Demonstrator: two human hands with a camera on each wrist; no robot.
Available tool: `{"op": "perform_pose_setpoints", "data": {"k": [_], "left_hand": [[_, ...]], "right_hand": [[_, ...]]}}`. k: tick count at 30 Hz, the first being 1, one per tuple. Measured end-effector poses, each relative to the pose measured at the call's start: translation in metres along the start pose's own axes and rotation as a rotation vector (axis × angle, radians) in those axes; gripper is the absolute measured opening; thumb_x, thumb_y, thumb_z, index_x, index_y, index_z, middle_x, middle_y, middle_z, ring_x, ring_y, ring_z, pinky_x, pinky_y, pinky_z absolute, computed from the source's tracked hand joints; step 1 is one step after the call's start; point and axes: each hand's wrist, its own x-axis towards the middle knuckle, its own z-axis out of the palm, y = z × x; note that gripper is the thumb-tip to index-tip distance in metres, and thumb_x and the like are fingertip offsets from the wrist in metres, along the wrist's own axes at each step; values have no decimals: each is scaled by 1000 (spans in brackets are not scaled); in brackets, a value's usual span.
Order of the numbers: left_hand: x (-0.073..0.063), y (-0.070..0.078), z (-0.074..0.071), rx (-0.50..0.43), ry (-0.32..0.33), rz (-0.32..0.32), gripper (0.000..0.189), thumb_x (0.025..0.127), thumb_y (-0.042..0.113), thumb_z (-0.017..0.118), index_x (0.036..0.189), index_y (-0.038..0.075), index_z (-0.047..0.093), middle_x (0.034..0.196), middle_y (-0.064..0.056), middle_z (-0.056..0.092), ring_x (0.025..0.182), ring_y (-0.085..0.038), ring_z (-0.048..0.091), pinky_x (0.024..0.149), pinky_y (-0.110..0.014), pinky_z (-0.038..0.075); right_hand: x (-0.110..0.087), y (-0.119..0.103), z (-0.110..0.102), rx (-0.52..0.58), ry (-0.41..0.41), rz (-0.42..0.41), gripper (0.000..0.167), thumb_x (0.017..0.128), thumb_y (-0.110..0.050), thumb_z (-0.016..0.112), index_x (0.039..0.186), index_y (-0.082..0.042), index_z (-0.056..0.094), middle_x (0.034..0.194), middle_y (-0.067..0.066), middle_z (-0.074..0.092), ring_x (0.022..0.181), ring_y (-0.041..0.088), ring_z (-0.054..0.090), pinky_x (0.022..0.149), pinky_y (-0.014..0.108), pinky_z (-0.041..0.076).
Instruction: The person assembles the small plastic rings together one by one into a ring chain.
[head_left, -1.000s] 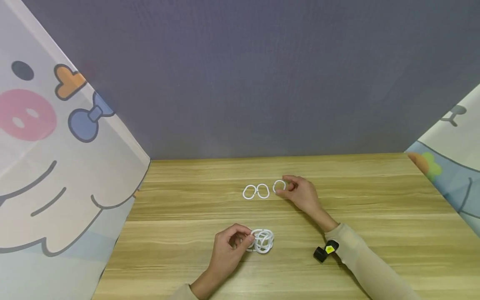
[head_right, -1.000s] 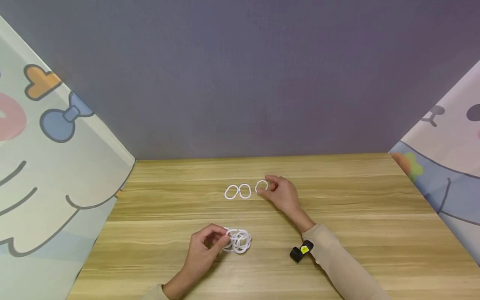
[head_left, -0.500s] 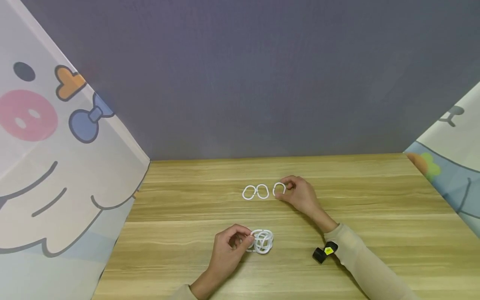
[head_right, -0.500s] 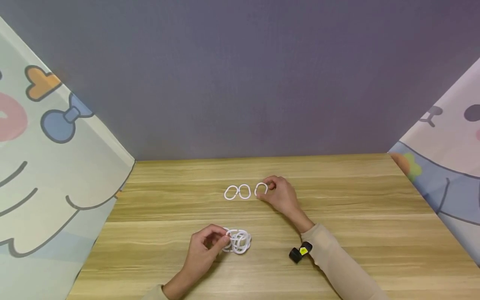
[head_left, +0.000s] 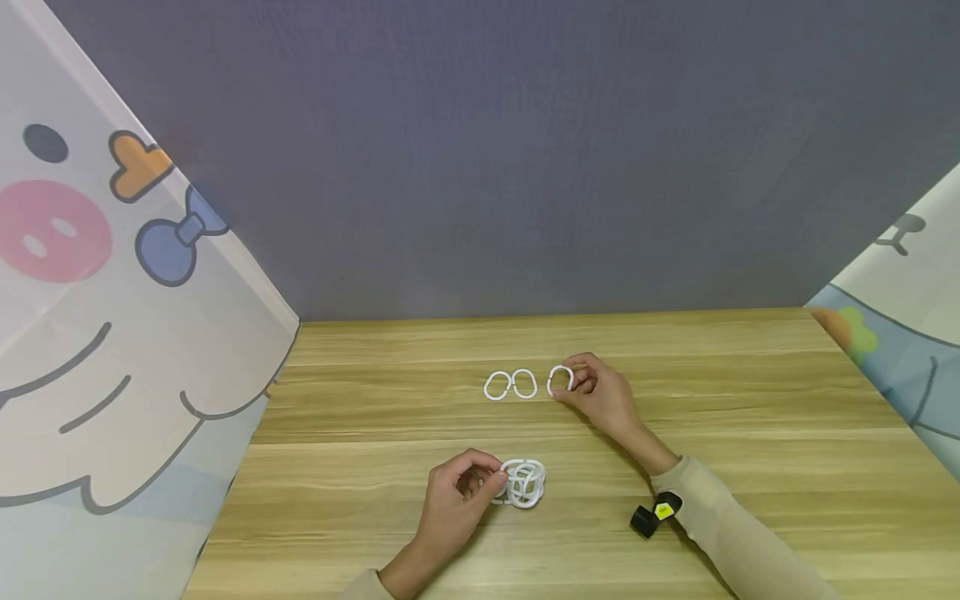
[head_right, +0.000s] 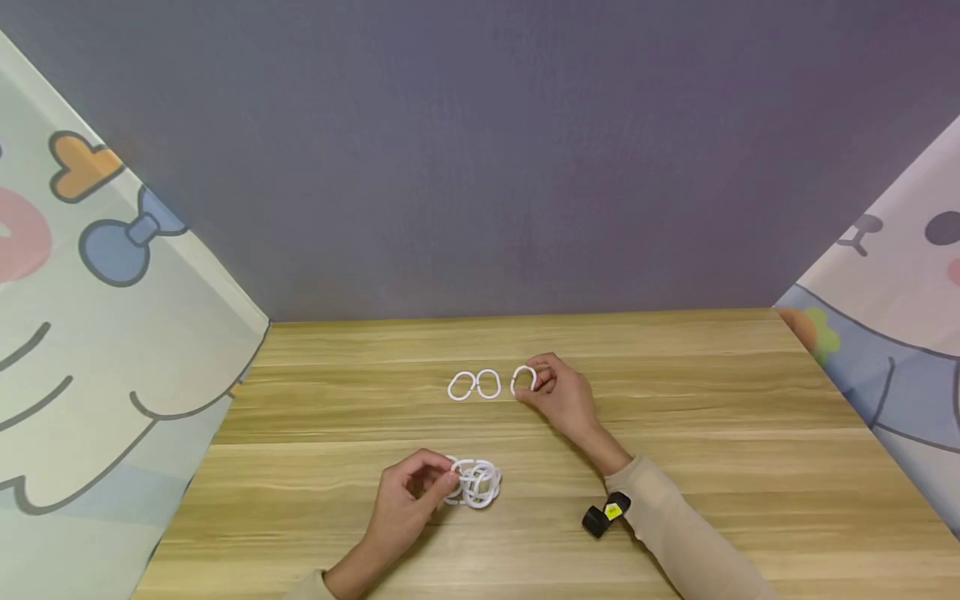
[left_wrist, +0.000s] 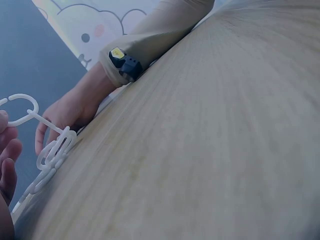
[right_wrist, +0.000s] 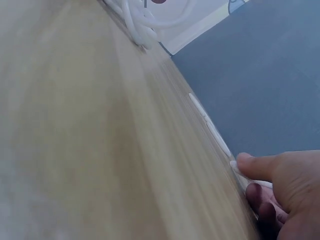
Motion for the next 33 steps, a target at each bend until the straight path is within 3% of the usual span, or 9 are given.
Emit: {"op": "perform_pose_setpoints", "data": {"k": [7,15,26,33], "left_hand": [[-1,-1,0,7,5,2,10,96,-2,81,98,7,78,86,-8,77,73,-1,61,56,-20,49],[-1,-1,1,-8,7,5,10,96,-3,81,99,6,78,86,-10,77,74,-2,62,56,-20,50],[0,0,0,-3,14,6,10,96,-3,81,98,7,79,86,-9,77,74,-1,62,57,-19,50],[0,0,0,-7,14,-5,10,96,-2,81,99,7,79,86,-9,77,74,-2,62,57,-19,50]], "right_hand": [[-3,1,-1,235,36,50,33,93,7,86,124,8,75,88,24,77,66,11,73,58,22,60],[-5,-4,-2,355,57,114,26,98,11,77,124,14,73,93,33,76,65,10,73,62,24,63],[-14,-23,-5,405,52,207,24,100,13,73,124,17,70,90,26,76,65,9,71,62,23,63],[-23,-32,-6,410,20,187,24,100,13,73,124,17,70,92,28,76,67,10,71,64,24,63]]}}
